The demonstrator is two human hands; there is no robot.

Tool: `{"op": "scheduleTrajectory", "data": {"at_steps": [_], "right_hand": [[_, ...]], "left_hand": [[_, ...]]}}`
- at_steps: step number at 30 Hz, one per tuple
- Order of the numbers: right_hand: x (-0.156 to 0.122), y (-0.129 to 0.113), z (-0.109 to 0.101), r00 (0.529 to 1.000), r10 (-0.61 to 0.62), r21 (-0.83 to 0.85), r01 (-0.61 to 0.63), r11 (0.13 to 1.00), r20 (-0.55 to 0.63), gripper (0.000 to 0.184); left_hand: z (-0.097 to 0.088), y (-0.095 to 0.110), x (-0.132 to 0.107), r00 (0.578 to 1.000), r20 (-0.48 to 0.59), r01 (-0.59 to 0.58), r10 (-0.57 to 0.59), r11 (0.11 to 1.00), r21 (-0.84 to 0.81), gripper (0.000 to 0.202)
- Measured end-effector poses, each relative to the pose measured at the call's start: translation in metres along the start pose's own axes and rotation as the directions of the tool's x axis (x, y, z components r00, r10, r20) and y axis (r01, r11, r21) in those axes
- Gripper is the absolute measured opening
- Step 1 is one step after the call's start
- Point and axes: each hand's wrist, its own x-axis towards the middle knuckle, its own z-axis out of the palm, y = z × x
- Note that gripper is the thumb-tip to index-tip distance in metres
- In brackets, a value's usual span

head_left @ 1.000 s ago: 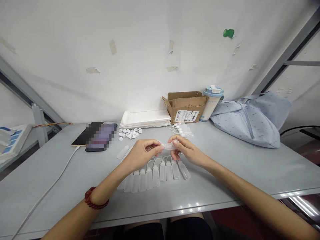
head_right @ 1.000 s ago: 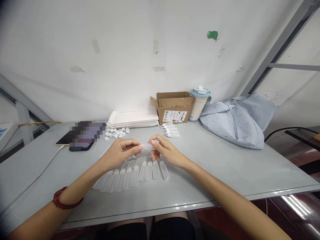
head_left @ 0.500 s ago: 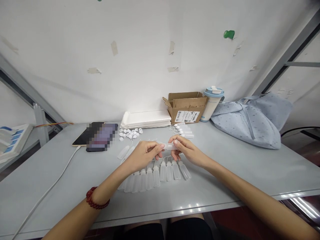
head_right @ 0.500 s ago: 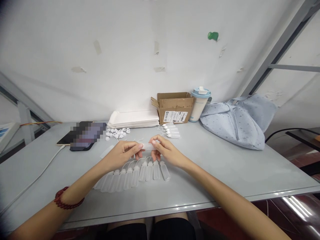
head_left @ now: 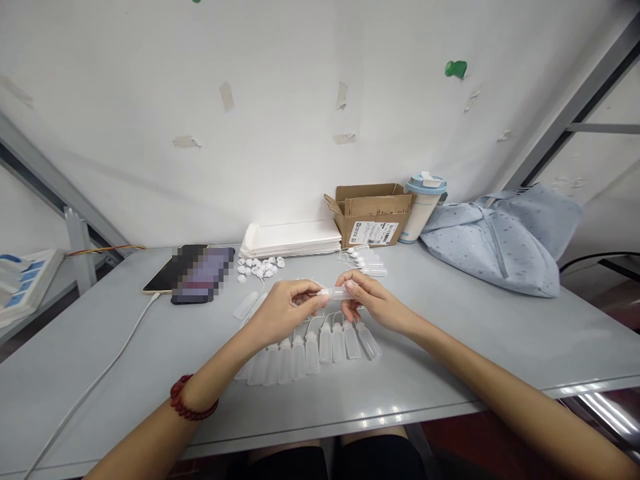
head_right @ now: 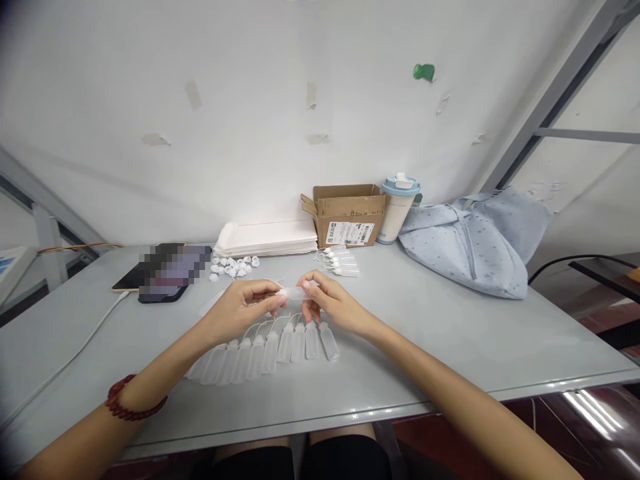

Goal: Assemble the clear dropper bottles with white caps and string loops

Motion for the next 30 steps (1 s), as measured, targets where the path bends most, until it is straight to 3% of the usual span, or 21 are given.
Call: {"op": "scheduleTrajectory", "data": {"at_steps": [8,21,30], "right_hand": [[0.0002,-0.0003,0.0007,1.000,0.009,-0.003,-0.009,1.000,-0.002,0.032],[-0.0002,-0.0022,0.0029,1.000,0.023,0.026,-0.023,0.999,0.004,0.034],[0.0004,-0.0002,0.0003,1.000,0.001,-0.015,-0.001,1.000,0.000,0.029]], "left_hand": [[0.0004,-0.0006,0.0005,0.999,-0.032,-0.018,0.021,0.998,0.066,0.020],[0.0016,0.0003,0.0003,0.997,0.044,0.068,-0.070,0.997,0.042,0.038],[0.0013,-0.0026,0.0014,0.996,0.025,0.082,-0.082,0.996,-0.017,0.036]]}}
